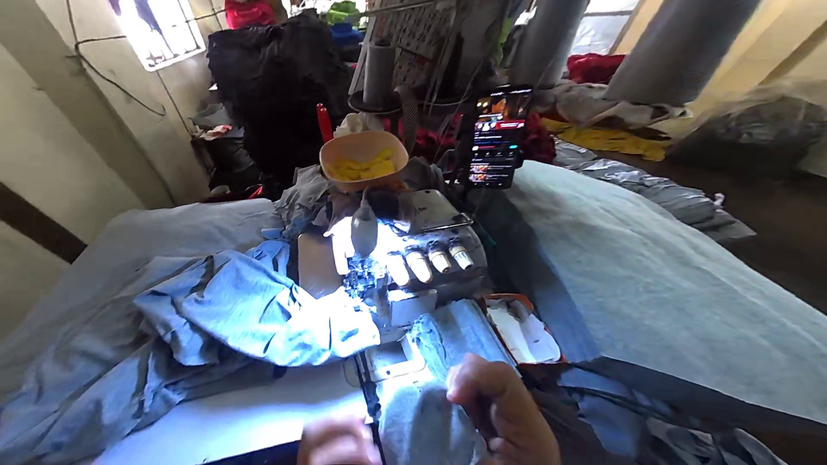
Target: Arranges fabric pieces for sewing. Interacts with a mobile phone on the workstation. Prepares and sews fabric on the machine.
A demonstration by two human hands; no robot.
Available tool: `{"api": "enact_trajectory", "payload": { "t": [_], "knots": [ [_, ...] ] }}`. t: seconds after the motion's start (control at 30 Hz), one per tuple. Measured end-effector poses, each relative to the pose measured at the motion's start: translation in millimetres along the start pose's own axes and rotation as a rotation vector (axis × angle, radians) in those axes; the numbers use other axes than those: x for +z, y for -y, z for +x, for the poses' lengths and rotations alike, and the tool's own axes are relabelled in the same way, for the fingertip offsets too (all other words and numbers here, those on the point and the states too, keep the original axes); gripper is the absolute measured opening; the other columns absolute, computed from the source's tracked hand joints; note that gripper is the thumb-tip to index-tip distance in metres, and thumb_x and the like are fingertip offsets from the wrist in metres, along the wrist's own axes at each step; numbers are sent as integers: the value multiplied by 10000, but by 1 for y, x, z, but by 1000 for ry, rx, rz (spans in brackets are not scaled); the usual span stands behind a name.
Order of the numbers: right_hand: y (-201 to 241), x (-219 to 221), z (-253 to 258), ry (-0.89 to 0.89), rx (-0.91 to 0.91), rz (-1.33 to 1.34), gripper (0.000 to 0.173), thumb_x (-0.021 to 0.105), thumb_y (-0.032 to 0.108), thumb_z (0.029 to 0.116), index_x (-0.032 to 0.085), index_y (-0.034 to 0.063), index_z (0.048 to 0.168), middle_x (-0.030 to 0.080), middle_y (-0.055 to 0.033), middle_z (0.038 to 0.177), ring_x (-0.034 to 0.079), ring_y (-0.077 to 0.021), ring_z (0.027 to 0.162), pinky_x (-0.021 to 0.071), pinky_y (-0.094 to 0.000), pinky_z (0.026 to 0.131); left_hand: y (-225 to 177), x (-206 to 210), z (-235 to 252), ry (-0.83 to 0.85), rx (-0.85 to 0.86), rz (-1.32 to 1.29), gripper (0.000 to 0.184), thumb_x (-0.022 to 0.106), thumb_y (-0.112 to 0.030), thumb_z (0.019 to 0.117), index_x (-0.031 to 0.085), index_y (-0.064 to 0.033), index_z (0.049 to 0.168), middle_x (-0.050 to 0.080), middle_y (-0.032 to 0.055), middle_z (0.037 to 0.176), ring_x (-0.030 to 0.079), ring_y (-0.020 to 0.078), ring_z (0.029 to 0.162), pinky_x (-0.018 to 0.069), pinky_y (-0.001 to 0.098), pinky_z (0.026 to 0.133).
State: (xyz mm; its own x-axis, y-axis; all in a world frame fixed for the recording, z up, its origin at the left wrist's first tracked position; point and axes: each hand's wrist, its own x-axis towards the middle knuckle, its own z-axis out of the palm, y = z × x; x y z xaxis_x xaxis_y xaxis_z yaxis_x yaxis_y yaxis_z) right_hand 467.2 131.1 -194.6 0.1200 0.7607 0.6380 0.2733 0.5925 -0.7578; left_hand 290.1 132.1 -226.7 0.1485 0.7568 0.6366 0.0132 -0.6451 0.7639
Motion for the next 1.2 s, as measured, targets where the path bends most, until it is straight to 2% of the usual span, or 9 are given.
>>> {"api": "enact_trajectory", "payload": {
  "t": [0.07, 0.23, 0.33, 0.4, 0.5, 0.67, 0.83, 0.93, 1.2],
  "knots": [
    [-1, 4, -3, 44, 14, 4, 141, 673, 94, 940, 549, 90, 1006, 564, 9, 877, 532, 52, 793, 446, -77, 716, 6, -2, 8, 23, -187, -206, 427, 559, -500, 1023, 591, -219, 1343, 614, -73, 1369, 563, 81, 1290, 479, 337, 1090],
    [1, -4, -4, 340, 32, 78, 141, 638, 171, 981, 604, 38, 1014, 591, -90, 864, 562, -90, 775, 474, -211, 700, 8, -8, 15, -19, -415, -556, 136, 665, -110, 975, 724, -179, 1077, 721, -111, 1026, 671, -4, 963, 566, 226, 910],
    [-8, -18, 5, 357, 93, 276, 291, 582, 408, 1040, 644, 187, 1218, 649, 80, 1017, 615, 24, 903, 528, -178, 800, 7, -21, 19, -3, -412, -580, 136, 649, -138, 987, 732, -189, 1082, 725, -109, 1012, 675, -4, 954, 559, 255, 953],
    [-15, -17, 12, 325, 76, 212, 338, 576, 413, 1042, 663, 174, 1265, 657, 57, 1081, 625, -3, 968, 543, -206, 847, 5, -21, 19, 11, -417, -597, 130, 648, -135, 987, 727, -181, 1079, 726, -101, 1008, 678, 6, 962, 555, 278, 975],
    [-17, 1, 15, 351, 71, 267, 210, 641, 306, 1019, 672, 107, 1080, 653, 0, 1089, 612, -57, 1083, 532, -239, 931, 4, -16, 18, 11, -410, -608, 116, 633, -136, 997, 719, -165, 1069, 721, -98, 1016, 667, -18, 940, 564, 194, 863],
    [-2, 13, 6, 285, 455, 753, 134, 555, 300, 1048, 668, 229, 1057, 679, 145, 972, 638, 61, 869, 545, -146, 764, -1, -28, 18, 50, -530, -888, 171, 560, -288, 1043, 714, -216, 1027, 693, -88, 1018, 646, 7, 974, 534, 197, 865],
    [-8, 10, 4, 351, 517, 898, 221, 665, 204, 985, 666, 210, 1206, 740, 88, 1015, 694, 1, 890, 583, -202, 791, -6, -27, 19, 120, -681, -1032, 126, 583, -290, 1032, 663, -216, 1096, 720, -64, 945, 685, 14, 867, 568, 210, 780],
    [-14, 7, 9, 309, 543, 1056, 244, 675, 173, 979, 655, 189, 1221, 745, 20, 1011, 721, -64, 889, 611, -264, 812, -1, -25, 17, 223, -638, -981, 322, 681, -251, 979, 533, -193, 1259, 734, -17, 1109, 699, 53, 982, 565, 253, 854],
    [-17, 11, 2, 333, 639, 1034, 190, 647, 182, 996, 657, 174, 1186, 738, 34, 997, 705, -29, 859, 593, -219, 776, -3, -28, 19, 169, -668, -966, 284, 675, -223, 977, 631, -161, 1251, 753, -8, 1097, 718, 45, 951, 588, 241, 845]
  ]
}}
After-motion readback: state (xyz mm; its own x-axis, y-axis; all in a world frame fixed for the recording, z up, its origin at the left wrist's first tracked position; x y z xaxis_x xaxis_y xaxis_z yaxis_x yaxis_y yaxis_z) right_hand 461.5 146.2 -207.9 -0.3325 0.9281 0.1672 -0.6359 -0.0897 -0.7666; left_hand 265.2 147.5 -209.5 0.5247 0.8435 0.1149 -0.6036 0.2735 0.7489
